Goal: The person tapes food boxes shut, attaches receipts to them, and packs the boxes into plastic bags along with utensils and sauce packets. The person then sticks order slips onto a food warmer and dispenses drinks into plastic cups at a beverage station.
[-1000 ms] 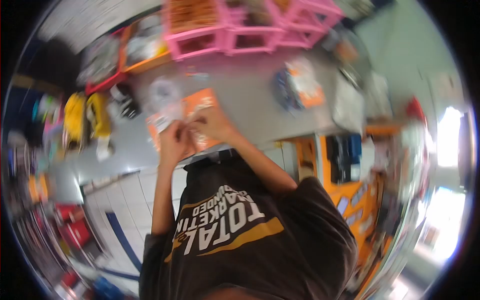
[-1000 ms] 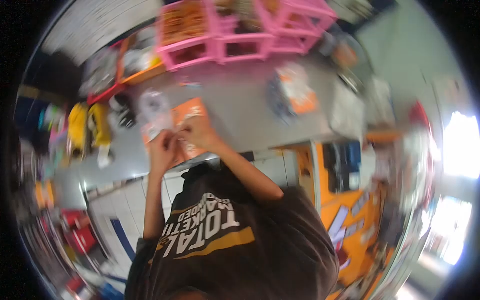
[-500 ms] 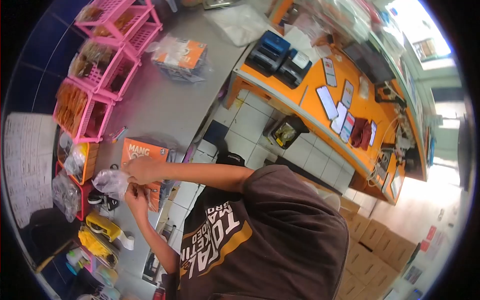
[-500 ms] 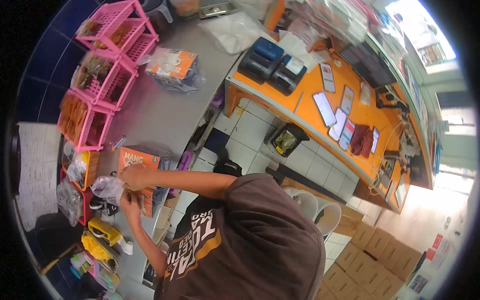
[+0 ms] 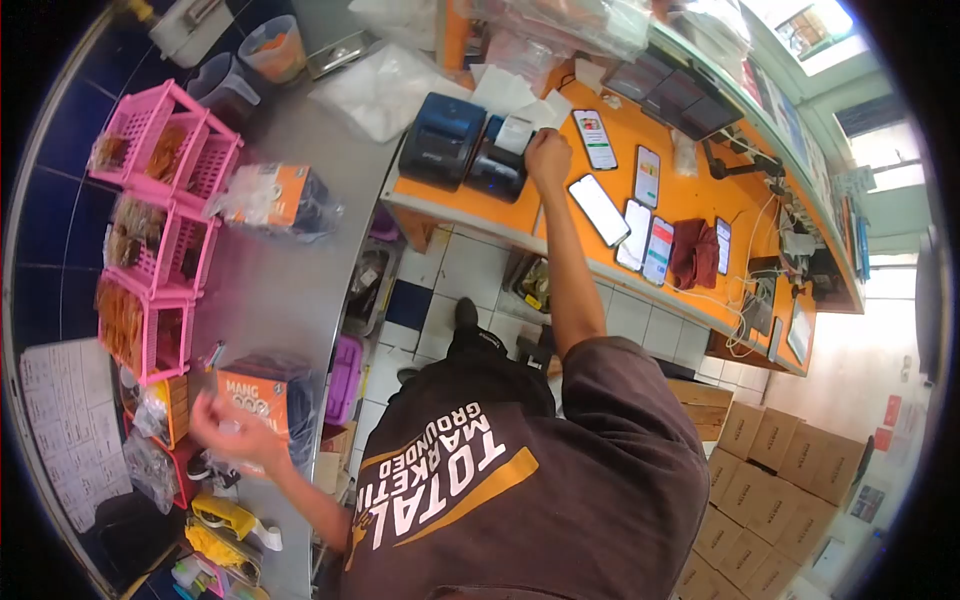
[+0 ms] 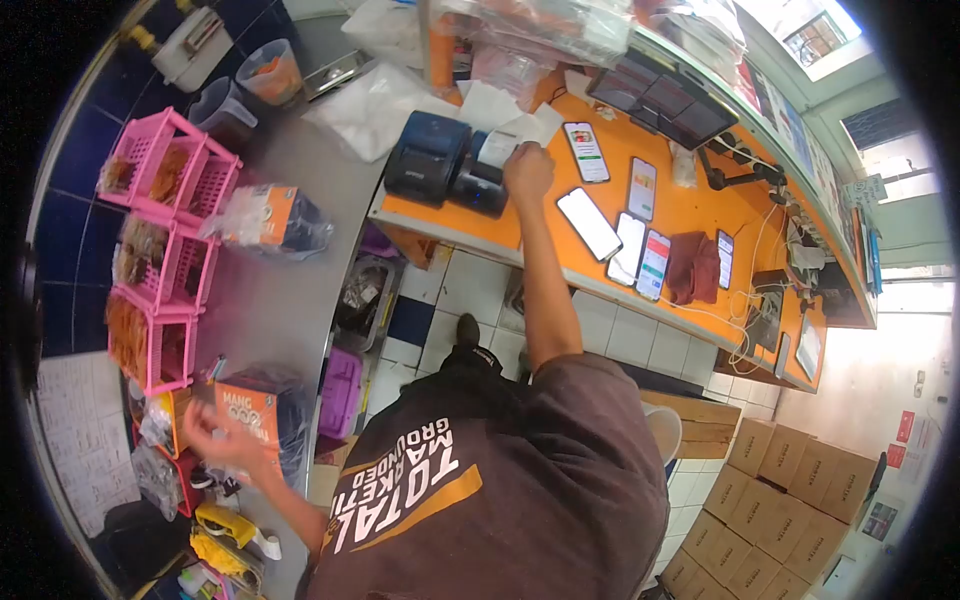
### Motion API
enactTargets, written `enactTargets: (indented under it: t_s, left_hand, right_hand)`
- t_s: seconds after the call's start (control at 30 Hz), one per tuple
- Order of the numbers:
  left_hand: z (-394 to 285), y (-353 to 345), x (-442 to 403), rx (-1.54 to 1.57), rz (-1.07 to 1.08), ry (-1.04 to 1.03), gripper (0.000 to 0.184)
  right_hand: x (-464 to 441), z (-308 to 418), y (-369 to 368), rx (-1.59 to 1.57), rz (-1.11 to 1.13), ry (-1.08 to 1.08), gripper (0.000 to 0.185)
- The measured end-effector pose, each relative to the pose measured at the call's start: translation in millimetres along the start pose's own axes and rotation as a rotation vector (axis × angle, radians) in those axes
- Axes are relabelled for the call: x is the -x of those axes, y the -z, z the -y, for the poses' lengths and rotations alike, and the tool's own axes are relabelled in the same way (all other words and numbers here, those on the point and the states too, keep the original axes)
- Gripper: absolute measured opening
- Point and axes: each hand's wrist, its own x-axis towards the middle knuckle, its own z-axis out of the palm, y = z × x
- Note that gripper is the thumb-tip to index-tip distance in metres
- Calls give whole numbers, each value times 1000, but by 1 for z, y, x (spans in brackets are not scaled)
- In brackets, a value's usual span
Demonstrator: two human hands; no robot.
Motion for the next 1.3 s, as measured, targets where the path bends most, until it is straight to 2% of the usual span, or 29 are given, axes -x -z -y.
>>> enactTargets:
  t_s: [0.03, 0.07, 0.13, 0.17, 0.23, 0.27, 0.33, 0.37, 0.4, 0.43, 0.47, 0.5, 0.53, 0.57, 0.63, 0.73, 0.77, 0.83, 0.87, 0.9, 0.93, 0.97, 1.0, 1.03, 1.1, 1.13, 1.2, 1.23, 1.3]
  left_hand:
    - [-45, -31, 2, 212, 144, -2, 19]
    - [-78, -63, 10, 319, 278, -90, 22]
    - [-135, -132, 38, 567, 575, -208, 30]
    - [-172, -159, 43, 648, 777, -223, 33]
    - [-222, -222, 68, 682, 824, -485, 39]
    - [-245, -247, 77, 685, 861, -526, 42]
    - [-277, -289, 90, 679, 903, -562, 45]
    - [-287, -308, 97, 616, 877, -681, 52]
    - [-291, -321, 100, 551, 850, -799, 59]
    - [-294, -328, 100, 547, 852, -789, 59]
    - [-295, -332, 102, 474, 988, -786, 64]
    - [-296, -336, 103, 398, 1125, -784, 69]
    - [-295, -340, 105, 396, 1132, -775, 69]
    - [-294, -343, 107, 436, 1064, -793, 72]
    - [-291, -345, 112, 473, 1005, -793, 75]
    - [-290, -346, 111, 477, 999, -804, 80]
    - [-288, -343, 110, 461, 1001, -777, 80]
    - [-282, -338, 105, 654, 1093, -618, 79]
    - [-275, -327, 105, 825, 1007, -413, 59]
    - [-261, -310, 101, 798, 1005, -377, 59]
    - [-241, -292, 95, 1152, 1217, 100, 54]
    - [-220, -275, 85, 1485, 1356, 623, 56]
    - [-196, -261, 73, 1647, 1519, 850, 75]
    - [-177, -240, 54, 1619, 1638, 1050, 79]
    - [-124, -219, 53, 1524, 1787, 1221, 67]
    - [-100, -210, 56, 1521, 1759, 1242, 67]
    - [-55, -197, 67, 1042, 1733, 1040, 46]
    - [-32, -192, 72, 1041, 1723, 1058, 46]
    - [5, -186, 80, 1037, 1420, 898, 26]
  right_hand:
    - [-24, -14, -5, 178, 39, -48, 31]
    - [-45, -26, -19, 177, 38, -53, 31]
    - [-77, -50, -41, 39, 442, -104, 47]
    - [-80, -50, -40, 42, 447, -104, 47]
    - [-79, -31, -31, -394, 593, -94, 44]
    - [-76, -23, -20, -393, 603, -89, 44]
    - [-58, -9, 9, -682, 669, 125, 35]
    - [-49, -5, 27, -684, 681, 126, 35]
    - [-41, -4, 47, -691, 736, 273, 27]
    - [-36, -5, 66, -693, 787, 424, 19]
    - [-31, -6, 85, -692, 800, 425, 19]
    - [-26, -8, 103, -446, 728, 691, 17]
    - [-26, -14, 114, -191, 640, 944, 15]
    - [-29, -22, 119, -192, 652, 945, 15]
    - [-33, -38, 128, 34, 513, 1299, 14]
    - [-40, -41, 157, 52, 529, 1282, 19]
    - [-29, -33, 164, 38, 545, 1304, 19]
    - [-6, -16, 179, -403, 709, 751, 24]
    - [3, -4, 178, -416, 740, 769, 24]
    - [16, 11, 175, -510, 929, 646, 26]
    - [29, 27, 166, -598, 1113, 513, 28]
    - [45, 43, 149, -686, 1137, 619, 27]
    - [62, 58, 131, -670, 1323, 569, 28]
    - [79, 71, 112, -643, 1509, 517, 29]
    - [112, 97, 67, -579, 1734, 757, 34]
    - [131, 110, 48, -582, 1758, 770, 34]
    - [167, 130, 15, -403, 2024, 773, 34]
    - [185, 133, 2, -401, 2041, 776, 34]
    - [224, 129, -29, -623, 2008, 531, 32]
